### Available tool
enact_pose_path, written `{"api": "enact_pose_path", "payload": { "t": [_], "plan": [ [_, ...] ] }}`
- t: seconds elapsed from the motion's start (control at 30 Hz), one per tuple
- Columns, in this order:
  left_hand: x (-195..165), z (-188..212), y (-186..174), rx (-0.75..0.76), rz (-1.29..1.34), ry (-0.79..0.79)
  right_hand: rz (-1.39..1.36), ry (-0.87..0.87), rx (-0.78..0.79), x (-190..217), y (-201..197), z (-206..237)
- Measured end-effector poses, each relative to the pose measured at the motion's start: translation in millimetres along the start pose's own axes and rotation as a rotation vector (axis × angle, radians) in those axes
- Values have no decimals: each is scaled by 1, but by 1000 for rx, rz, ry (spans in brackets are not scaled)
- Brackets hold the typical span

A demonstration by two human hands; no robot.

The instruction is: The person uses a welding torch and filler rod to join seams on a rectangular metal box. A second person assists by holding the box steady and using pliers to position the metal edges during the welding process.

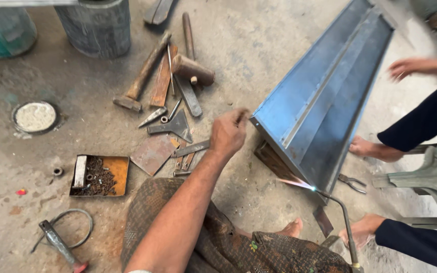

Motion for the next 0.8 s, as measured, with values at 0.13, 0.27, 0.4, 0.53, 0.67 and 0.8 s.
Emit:
{"api": "enact_pose_path", "payload": {
  "t": [0.13,0.27,0.4,0.53,0.67,0.8],
  "plan": [
    [38,-11,8,16,163,-441,-161,-74,503,22,-8,-17],
    [50,-37,-18,-259,144,-196,202,-25,74,12,-51,-41],
    [78,-50,-14,-238,-19,-110,-44,160,-148,9,-88,-48],
    [90,-51,27,-66,-1,57,-218,235,-293,13,-124,-58],
    [118,-62,47,9,255,-316,-899,117,934,25,-97,-70],
    [119,-74,26,-264,433,-247,-968,208,-141,-39,-154,-116]
  ]
}}
Point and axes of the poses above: each hand's wrist, its own z-axis away from the middle knuckle, its own y-axis out of the palm, x = y × z, the point moved 5 cm from there along -z, towards the middle knuckle, and after that the axes turned 1 degree about z, right-handed, at the moved point
